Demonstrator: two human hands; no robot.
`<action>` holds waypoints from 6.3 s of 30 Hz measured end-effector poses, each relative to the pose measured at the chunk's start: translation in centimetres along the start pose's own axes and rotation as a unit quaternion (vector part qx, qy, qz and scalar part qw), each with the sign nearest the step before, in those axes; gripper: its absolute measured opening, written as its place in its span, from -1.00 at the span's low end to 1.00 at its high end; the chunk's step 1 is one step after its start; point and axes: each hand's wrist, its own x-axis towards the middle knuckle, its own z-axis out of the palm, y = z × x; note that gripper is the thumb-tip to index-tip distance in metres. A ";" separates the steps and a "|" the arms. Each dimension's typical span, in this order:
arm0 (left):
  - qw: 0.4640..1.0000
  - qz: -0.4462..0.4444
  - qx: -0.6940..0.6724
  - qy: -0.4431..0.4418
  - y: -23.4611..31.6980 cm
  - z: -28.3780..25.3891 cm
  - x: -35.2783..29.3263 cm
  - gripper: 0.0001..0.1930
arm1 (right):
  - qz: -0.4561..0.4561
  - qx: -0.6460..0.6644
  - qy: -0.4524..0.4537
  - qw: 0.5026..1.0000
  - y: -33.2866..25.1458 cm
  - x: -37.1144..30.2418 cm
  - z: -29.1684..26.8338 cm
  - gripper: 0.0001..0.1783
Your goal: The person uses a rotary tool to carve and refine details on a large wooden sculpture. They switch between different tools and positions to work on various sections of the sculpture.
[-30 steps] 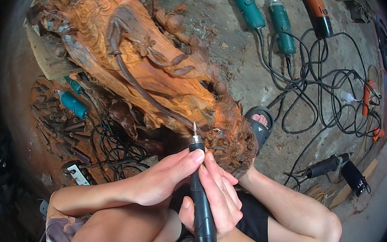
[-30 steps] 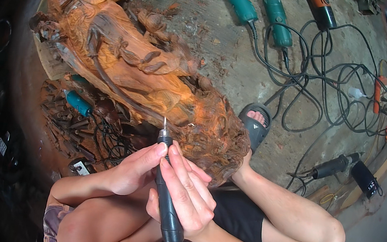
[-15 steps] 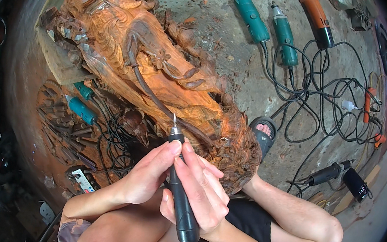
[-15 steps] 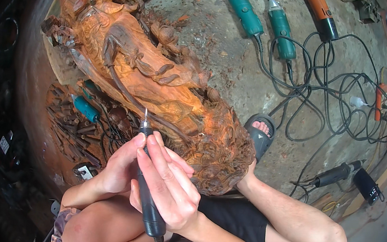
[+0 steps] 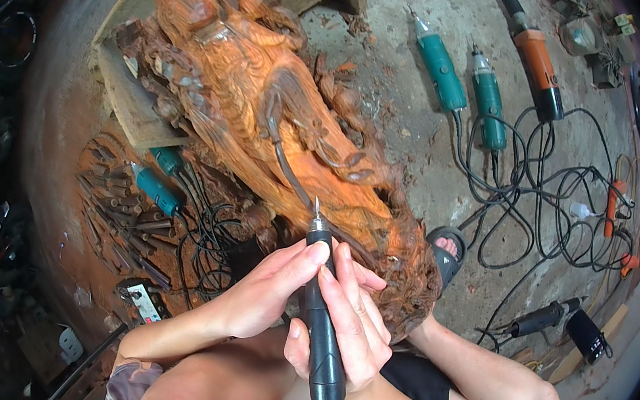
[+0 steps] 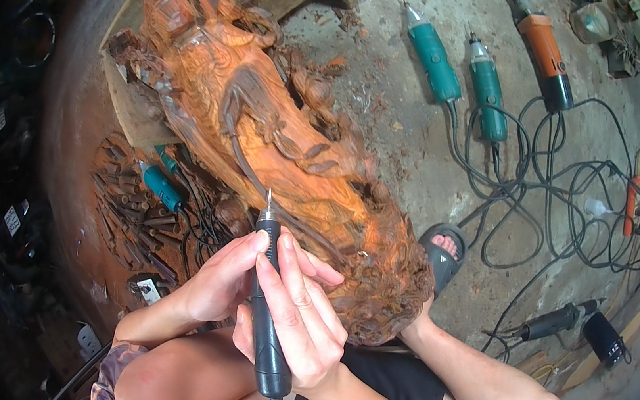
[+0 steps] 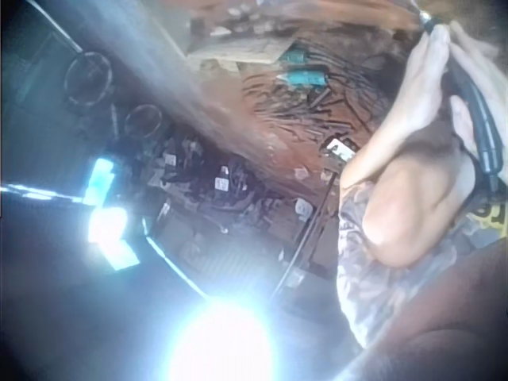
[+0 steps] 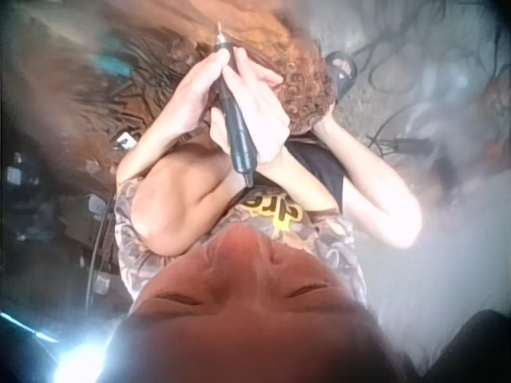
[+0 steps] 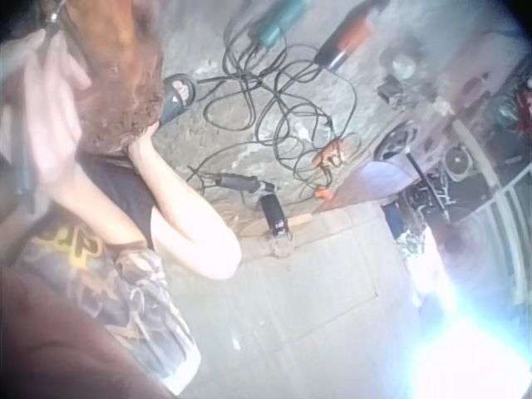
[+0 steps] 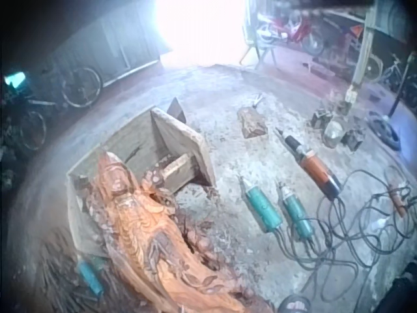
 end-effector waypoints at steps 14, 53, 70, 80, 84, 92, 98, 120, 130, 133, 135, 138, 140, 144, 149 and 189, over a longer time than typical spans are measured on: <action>0.999 0.039 -0.010 0.014 2.0 -1.0 0.4 -0.33 | 0.004 0.012 -0.015 1.000 0.1 3.0 1.1 -0.49; 0.949 0.179 -0.239 -0.103 -1.0 2.8 4.3 -0.30 | 0.062 0.087 -0.323 0.940 2.3 12.3 -7.5 -0.48; 0.936 0.186 -0.291 -0.071 -1.3 1.8 4.9 -0.30 | 0.101 0.060 -0.392 0.912 2.3 14.9 -5.7 -0.59; 0.939 0.178 -0.285 -0.073 -1.2 1.5 4.9 -0.28 | 0.082 0.056 -0.397 0.912 2.6 15.1 -5.6 -0.58; 0.939 0.185 -0.280 -0.076 -1.2 1.3 5.1 -0.27 | 0.068 0.048 -0.394 0.916 2.3 15.2 -5.4 -0.59; 0.940 0.177 -0.288 -0.053 -0.5 1.4 4.7 -0.21 | 0.077 0.040 -0.396 0.914 1.9 15.4 -5.1 -0.60; 0.937 0.172 -0.297 -0.068 0.5 1.0 4.4 -0.30 | 0.073 0.057 -0.380 0.920 1.6 15.6 -4.5 -0.61; 0.936 0.148 -0.313 -0.063 0.3 2.1 3.9 -0.30 | 0.155 0.093 -0.394 0.901 2.1 15.7 -6.0 -0.44; 0.944 0.122 -0.303 -0.056 0.0 2.0 4.7 -0.29 | 0.208 0.126 -0.369 0.897 3.9 15.4 -6.1 -0.40; 0.943 0.133 -0.301 -0.053 1.1 1.5 4.8 -0.28 | 0.190 0.130 -0.359 0.904 3.8 16.0 -5.3 -0.38; 0.943 0.144 -0.295 -0.055 1.7 1.2 4.9 -0.28 | 0.181 0.119 -0.351 0.911 3.6 16.5 -5.0 -0.37; 0.945 0.149 -0.286 -0.054 1.9 1.3 5.0 -0.27 | 0.176 0.144 -0.357 0.906 3.9 16.5 -5.3 -0.39; 0.947 0.134 -0.290 -0.039 1.1 2.3 4.7 -0.26 | 0.188 0.162 -0.366 0.897 4.1 16.2 -5.9 -0.39; 0.947 0.105 -0.294 -0.075 -0.4 2.5 4.9 -0.21 | 0.219 0.167 -0.381 0.883 5.1 15.4 -6.9 -0.42; 0.946 0.100 -0.299 -0.073 -0.7 2.4 5.3 -0.21 | 0.239 0.177 -0.380 0.876 5.8 15.4 -6.8 -0.42; 0.949 0.096 -0.298 -0.033 2.3 1.1 6.2 -0.30 | 0.292 0.286 -0.316 0.856 7.9 16.4 -4.8 -0.38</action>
